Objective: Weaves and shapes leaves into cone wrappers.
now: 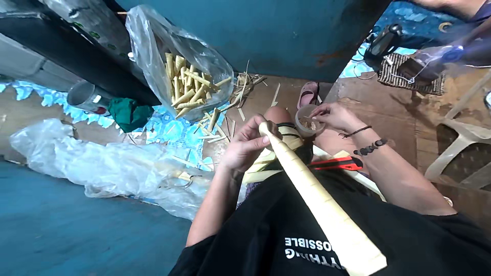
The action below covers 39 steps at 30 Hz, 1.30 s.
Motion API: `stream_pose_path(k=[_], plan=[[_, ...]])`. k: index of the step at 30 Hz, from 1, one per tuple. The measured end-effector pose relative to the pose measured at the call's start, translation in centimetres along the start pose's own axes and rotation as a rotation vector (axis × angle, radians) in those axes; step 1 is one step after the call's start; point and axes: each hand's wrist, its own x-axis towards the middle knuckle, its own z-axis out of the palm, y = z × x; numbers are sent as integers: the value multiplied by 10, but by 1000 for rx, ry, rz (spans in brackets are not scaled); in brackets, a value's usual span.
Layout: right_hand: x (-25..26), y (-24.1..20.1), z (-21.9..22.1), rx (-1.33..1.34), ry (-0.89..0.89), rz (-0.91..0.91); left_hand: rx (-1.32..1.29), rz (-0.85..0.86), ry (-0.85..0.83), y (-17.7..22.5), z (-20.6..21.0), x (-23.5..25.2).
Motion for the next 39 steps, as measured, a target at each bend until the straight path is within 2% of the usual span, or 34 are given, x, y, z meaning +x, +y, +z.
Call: stream_pose_path(k=[4, 7, 13, 15, 17, 19, 22, 24, 28, 31, 39], plan=[[-6, -13, 2, -2, 66, -42, 8, -67, -71, -5, 4, 3], [-11, -23, 2, 21, 92, -6, 19, -92, -83, -10, 7, 6], [-11, -6, 0, -167, 95, 22, 26, -113, -77, -13, 8, 10], [-17, -10, 0, -174, 104, -42, 28, -119, -71, -14, 8, 9], [-34, -27, 5, -42, 209, -180, 32, -123, -65, -14, 8, 9], [-54, -57, 9, 243, 260, -323, 44, -129, -70, -15, 9, 10], [-86, -102, 14, 652, 140, -557, 70, -125, -60, -16, 11, 11], [-100, -121, 22, 752, 72, -677, 69, -124, -59, -16, 12, 11], [-103, -129, 35, 587, 110, -811, 45, -117, -72, -15, 14, 10], [-103, -129, 36, 467, 134, -790, 64, -118, -88, -14, 14, 9], [-104, -133, 38, 463, 187, -756, 117, -129, -162, -10, 16, 10]])
